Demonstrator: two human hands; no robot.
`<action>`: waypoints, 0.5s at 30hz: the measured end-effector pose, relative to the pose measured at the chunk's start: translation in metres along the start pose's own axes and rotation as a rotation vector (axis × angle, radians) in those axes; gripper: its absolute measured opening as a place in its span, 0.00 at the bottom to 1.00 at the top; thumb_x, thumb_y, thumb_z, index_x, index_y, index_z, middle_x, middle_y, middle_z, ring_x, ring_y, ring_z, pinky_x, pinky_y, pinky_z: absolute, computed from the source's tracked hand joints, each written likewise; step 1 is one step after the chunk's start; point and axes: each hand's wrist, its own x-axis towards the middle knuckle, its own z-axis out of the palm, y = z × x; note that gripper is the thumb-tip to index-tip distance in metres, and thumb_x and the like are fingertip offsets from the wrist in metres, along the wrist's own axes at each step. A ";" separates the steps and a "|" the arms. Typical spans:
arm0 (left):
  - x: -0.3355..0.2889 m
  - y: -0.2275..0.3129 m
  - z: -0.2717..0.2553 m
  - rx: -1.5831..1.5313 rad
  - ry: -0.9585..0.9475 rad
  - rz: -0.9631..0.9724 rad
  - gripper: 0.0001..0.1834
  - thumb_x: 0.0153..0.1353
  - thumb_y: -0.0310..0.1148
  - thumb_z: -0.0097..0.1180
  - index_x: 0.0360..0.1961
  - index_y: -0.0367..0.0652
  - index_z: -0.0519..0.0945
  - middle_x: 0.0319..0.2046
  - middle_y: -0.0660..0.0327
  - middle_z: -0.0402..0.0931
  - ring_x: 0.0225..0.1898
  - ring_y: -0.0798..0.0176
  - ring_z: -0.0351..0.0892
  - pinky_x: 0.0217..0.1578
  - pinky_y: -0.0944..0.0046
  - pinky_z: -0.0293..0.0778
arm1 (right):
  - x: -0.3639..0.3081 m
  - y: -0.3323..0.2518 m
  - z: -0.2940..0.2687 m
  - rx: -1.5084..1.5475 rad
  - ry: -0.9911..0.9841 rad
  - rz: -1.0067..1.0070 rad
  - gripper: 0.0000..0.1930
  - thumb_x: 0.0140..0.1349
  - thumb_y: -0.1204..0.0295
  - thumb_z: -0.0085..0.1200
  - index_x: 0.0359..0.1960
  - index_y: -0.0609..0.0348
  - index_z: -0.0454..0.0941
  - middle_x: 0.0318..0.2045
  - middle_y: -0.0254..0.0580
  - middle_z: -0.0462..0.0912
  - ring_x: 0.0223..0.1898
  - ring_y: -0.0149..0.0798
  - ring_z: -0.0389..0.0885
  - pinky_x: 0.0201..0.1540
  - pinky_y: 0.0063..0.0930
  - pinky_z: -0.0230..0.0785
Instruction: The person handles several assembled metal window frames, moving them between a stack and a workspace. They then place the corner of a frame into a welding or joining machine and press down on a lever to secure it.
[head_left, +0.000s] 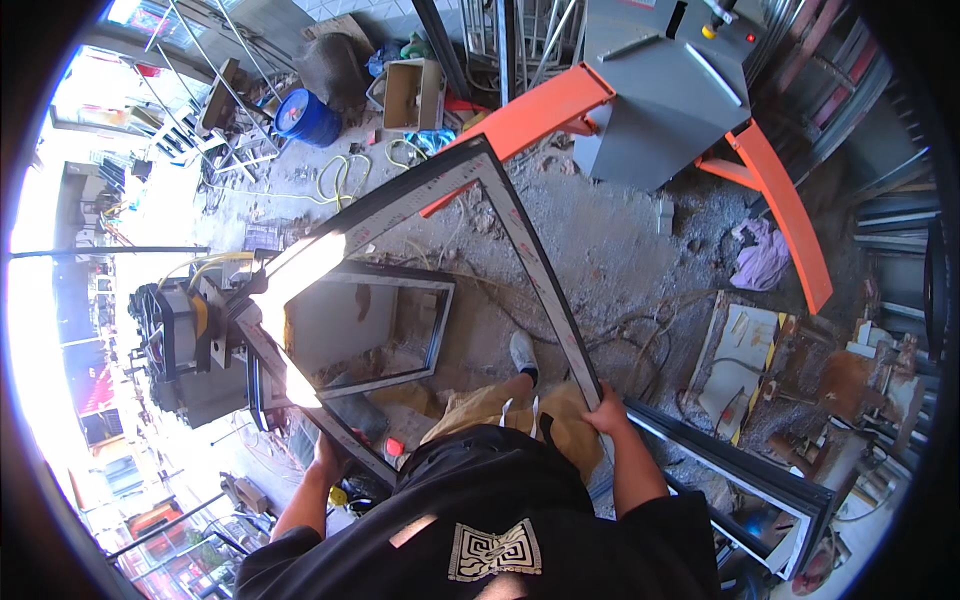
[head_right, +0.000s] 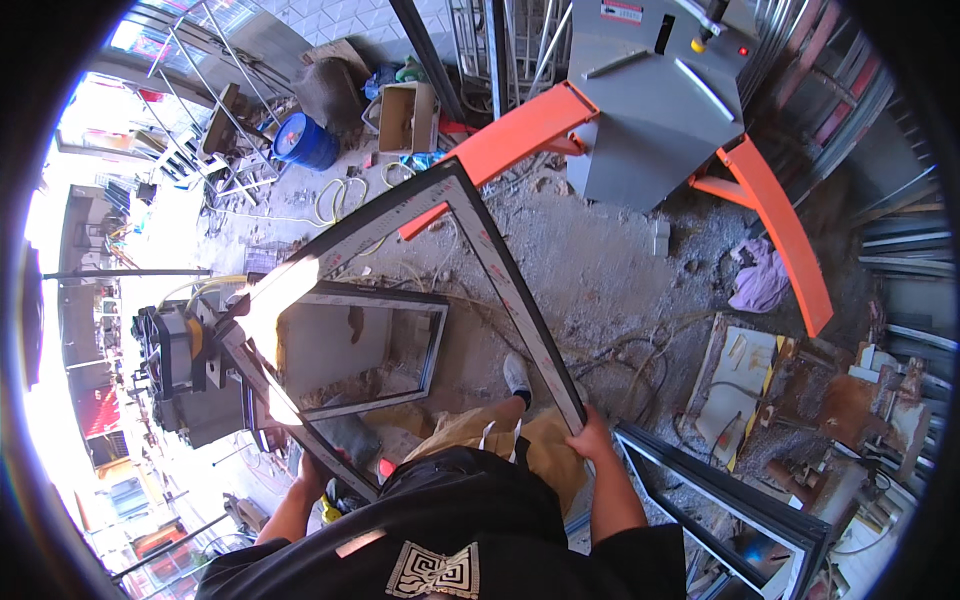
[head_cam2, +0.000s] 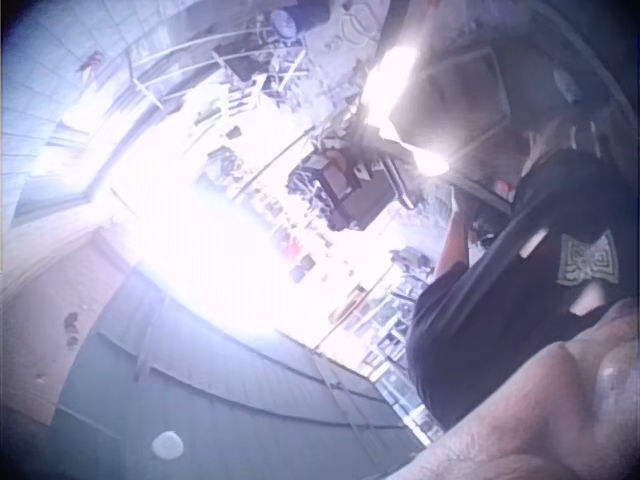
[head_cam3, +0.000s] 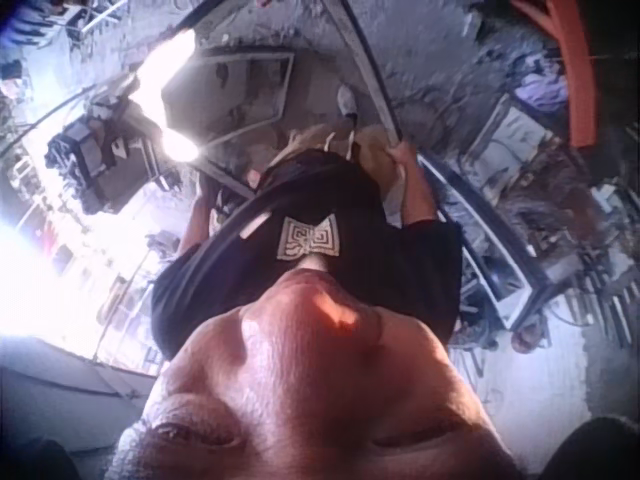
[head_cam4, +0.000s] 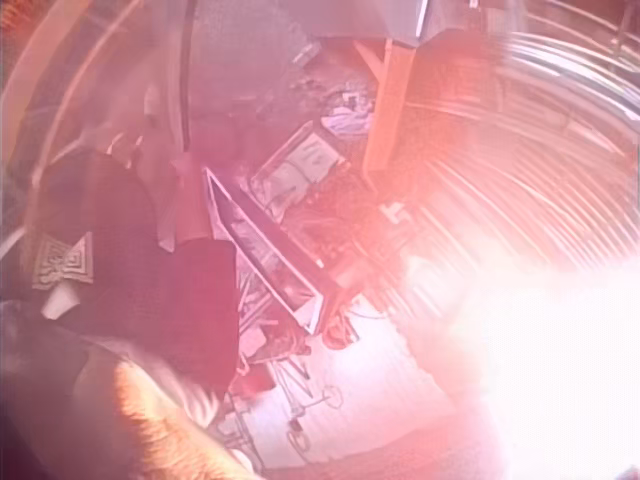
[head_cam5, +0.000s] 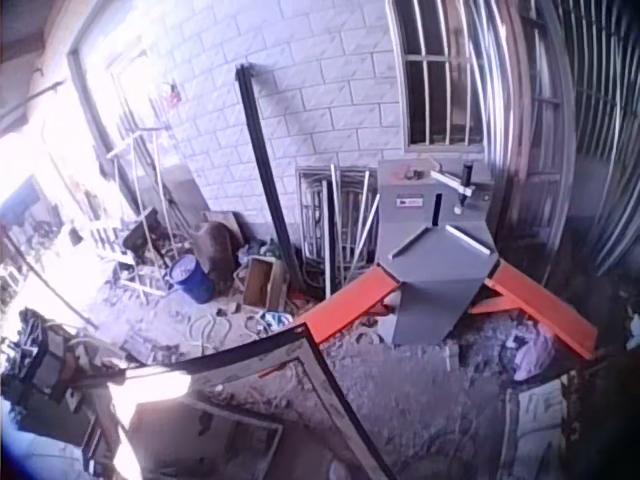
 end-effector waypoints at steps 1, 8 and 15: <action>0.015 0.004 0.005 0.001 -0.044 -0.021 0.44 0.79 0.69 0.37 0.49 0.33 0.87 0.46 0.44 0.91 0.52 0.39 0.91 0.60 0.39 0.84 | -0.014 0.025 0.001 0.010 0.105 -0.017 0.56 0.44 0.63 0.81 0.79 0.60 0.68 0.63 0.61 0.87 0.64 0.59 0.88 0.68 0.46 0.79; 0.040 0.042 0.068 0.191 -0.220 0.037 0.47 0.82 0.68 0.32 0.52 0.30 0.86 0.46 0.41 0.90 0.51 0.37 0.90 0.60 0.38 0.84 | -0.150 -0.014 -0.077 -0.032 0.259 0.143 0.55 0.42 0.66 0.82 0.78 0.57 0.69 0.62 0.59 0.88 0.64 0.57 0.88 0.68 0.47 0.80; 0.095 0.112 0.148 0.193 -0.290 -0.133 0.50 0.80 0.74 0.32 0.53 0.28 0.82 0.43 0.36 0.88 0.47 0.33 0.90 0.55 0.35 0.86 | -0.196 -0.034 -0.120 0.038 0.380 0.208 0.54 0.42 0.62 0.86 0.75 0.58 0.74 0.60 0.58 0.89 0.62 0.58 0.89 0.67 0.48 0.80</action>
